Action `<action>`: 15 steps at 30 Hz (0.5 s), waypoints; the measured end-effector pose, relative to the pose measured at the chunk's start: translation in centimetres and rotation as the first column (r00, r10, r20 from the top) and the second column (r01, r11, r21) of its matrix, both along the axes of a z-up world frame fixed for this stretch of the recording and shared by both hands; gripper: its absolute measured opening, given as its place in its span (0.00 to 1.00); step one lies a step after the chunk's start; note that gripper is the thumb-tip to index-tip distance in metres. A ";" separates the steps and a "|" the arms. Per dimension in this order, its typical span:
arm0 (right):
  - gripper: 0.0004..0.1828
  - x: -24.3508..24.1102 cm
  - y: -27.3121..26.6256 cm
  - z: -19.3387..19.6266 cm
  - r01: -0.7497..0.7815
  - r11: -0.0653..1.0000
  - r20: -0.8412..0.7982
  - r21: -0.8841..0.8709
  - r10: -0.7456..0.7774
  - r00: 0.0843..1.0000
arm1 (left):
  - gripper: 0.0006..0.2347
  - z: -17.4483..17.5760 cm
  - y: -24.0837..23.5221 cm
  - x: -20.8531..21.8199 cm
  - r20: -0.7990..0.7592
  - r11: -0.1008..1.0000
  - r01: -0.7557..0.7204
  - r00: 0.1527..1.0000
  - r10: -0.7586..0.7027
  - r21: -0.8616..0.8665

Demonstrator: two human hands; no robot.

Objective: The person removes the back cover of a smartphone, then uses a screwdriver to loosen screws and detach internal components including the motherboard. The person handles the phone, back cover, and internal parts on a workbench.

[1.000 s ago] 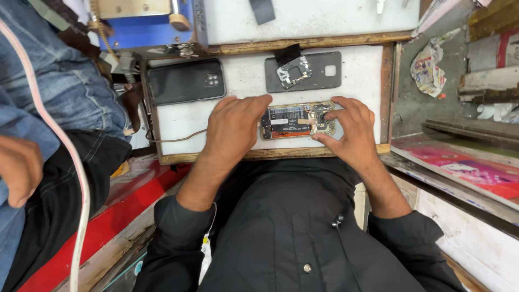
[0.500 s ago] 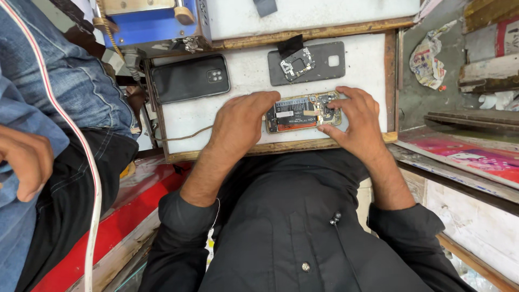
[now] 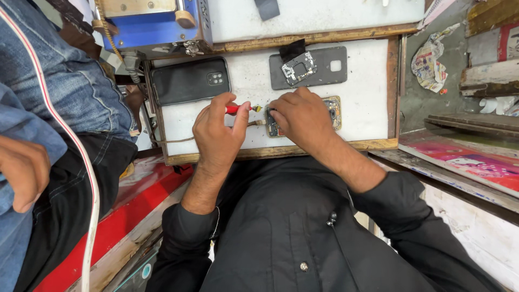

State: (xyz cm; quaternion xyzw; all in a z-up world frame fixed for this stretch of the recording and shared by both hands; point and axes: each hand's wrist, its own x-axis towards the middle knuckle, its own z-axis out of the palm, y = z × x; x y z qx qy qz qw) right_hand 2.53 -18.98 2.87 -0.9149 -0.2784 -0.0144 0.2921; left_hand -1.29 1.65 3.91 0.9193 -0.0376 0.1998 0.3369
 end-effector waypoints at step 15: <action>0.22 3.7 2.9 -0.4 -0.318 0.825 -0.106 -0.467 0.305 0.947 | 0.13 -0.7 0.5 -0.6 -0.079 0.999 -0.039 0.996 0.036 -0.035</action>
